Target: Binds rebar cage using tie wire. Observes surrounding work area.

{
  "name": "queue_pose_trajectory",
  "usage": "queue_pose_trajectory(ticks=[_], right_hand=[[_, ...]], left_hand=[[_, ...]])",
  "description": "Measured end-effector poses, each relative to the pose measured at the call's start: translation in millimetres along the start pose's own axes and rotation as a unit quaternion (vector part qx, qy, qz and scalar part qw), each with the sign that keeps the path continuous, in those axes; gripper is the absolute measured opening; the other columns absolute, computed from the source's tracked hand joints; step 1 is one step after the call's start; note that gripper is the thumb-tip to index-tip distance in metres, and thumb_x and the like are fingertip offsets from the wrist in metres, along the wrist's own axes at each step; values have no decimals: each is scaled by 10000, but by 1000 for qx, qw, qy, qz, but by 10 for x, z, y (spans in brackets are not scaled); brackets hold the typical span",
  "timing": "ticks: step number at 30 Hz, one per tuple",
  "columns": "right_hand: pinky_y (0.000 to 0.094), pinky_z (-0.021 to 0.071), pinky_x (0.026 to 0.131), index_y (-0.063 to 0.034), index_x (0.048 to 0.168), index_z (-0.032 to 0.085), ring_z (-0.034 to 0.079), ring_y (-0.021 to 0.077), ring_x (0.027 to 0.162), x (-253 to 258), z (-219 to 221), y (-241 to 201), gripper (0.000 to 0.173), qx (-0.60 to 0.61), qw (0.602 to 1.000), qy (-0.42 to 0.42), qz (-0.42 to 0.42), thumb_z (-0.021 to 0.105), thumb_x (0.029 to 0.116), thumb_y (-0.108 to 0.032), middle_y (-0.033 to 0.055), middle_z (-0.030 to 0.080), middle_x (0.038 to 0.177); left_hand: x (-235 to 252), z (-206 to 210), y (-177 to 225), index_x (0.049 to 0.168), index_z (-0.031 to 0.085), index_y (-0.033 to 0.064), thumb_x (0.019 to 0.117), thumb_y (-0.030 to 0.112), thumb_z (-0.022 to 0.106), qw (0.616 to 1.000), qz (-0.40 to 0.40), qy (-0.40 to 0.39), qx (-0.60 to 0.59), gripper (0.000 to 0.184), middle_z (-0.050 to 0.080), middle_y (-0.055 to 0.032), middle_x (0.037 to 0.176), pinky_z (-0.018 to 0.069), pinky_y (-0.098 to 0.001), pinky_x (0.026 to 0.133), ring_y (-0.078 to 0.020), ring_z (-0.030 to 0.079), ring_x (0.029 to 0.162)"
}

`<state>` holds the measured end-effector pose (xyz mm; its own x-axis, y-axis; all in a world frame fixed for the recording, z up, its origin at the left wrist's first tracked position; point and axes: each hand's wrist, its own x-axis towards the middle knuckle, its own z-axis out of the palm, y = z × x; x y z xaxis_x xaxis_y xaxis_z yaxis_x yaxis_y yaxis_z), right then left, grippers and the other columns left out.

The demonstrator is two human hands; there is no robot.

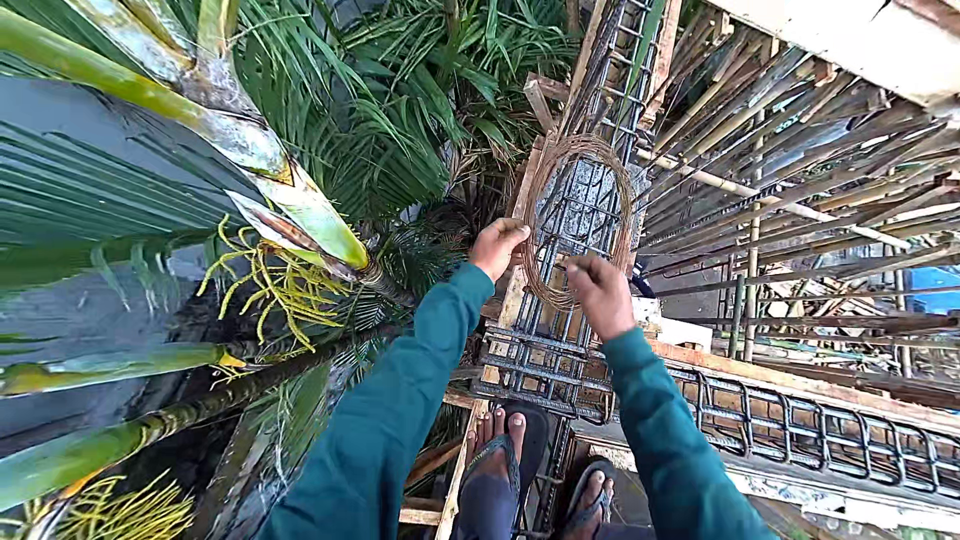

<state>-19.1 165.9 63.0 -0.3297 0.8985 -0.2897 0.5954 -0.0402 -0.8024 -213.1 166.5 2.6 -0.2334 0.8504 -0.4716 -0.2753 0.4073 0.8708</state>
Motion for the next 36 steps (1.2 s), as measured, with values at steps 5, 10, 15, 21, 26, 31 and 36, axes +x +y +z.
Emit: queue_pose_trajectory(ticks=[5, 10, 15, 21, 26, 31, 36], right_hand=[[457, 584, 851, -58, 1236, 692, 713, 220, 926, 644, 171, -183, 298, 42, 999, 25, 0, 566, 1060, -263, 118, 728, 1095], [498, 558, 853, -65, 1140, 722, 707, 245, 890, 771, 195, -388, 232, -40, 998, 49, 2, 644, 1014, -243, 111, 738, 1002], [586, 521, 843, -60, 1056, 729, 696, 311, 923, 706, 126, -520, 225, -136, 990, 46, 4, 605, 1012, -243, 133, 730, 953], [578, 516, 779, -71, 1000, 733, 685, 291, 851, 668, 2, -568, 204, -162, 986, 29, -18, 605, 1004, -230, 113, 717, 888], [542, 514, 781, -69, 1004, 731, 670, 263, 838, 600, -36, -542, 181, -150, 987, 39, -31, 608, 1009, -202, 101, 708, 891], [527, 513, 762, -89, 976, 732, 664, 237, 810, 569, -50, -530, 170, -150, 988, 38, -27, 626, 1005, -219, 73, 702, 861], [498, 513, 742, -102, 958, 744, 660, 209, 776, 562, -78, -528, 146, -147, 988, 41, -27, 660, 982, -219, 55, 705, 828]], left_hand=[[-46, 24, 34, 1281, 546, -14, 1059, 128, 551, 999, 6, -32, -5, 263, 659, -154, 1101, 563, -417, 823, -221, 658, 955], [-87, 82, 57, 1270, 545, -29, 1041, 107, 581, 998, 28, -51, 7, 269, 663, -153, 1071, 569, -412, 814, -218, 663, 943], [2, 96, -18, 1366, 545, -13, 1045, 168, 590, 995, 66, -66, 35, 372, 696, -164, 1165, 563, -421, 925, -206, 685, 1028], [-26, 158, 19, 1255, 550, -25, 1051, 122, 559, 995, 43, -84, -43, 251, 685, -97, 978, 576, -328, 802, -134, 671, 844], [-12, 168, -8, 1188, 541, -14, 1038, 51, 554, 991, 25, -92, -96, 164, 670, -79, 877, 574, -294, 711, -132, 661, 738], [-4, 175, -68, 1215, 542, -4, 1013, 29, 583, 986, 27, -107, -123, 209, 680, -76, 926, 579, -290, 718, -126, 666, 761], [1, 195, -65, 1152, 545, 19, 989, -10, 603, 985, 17, -108, -135, 175, 669, -58, 889, 566, -266, 684, -109, 646, 718]])
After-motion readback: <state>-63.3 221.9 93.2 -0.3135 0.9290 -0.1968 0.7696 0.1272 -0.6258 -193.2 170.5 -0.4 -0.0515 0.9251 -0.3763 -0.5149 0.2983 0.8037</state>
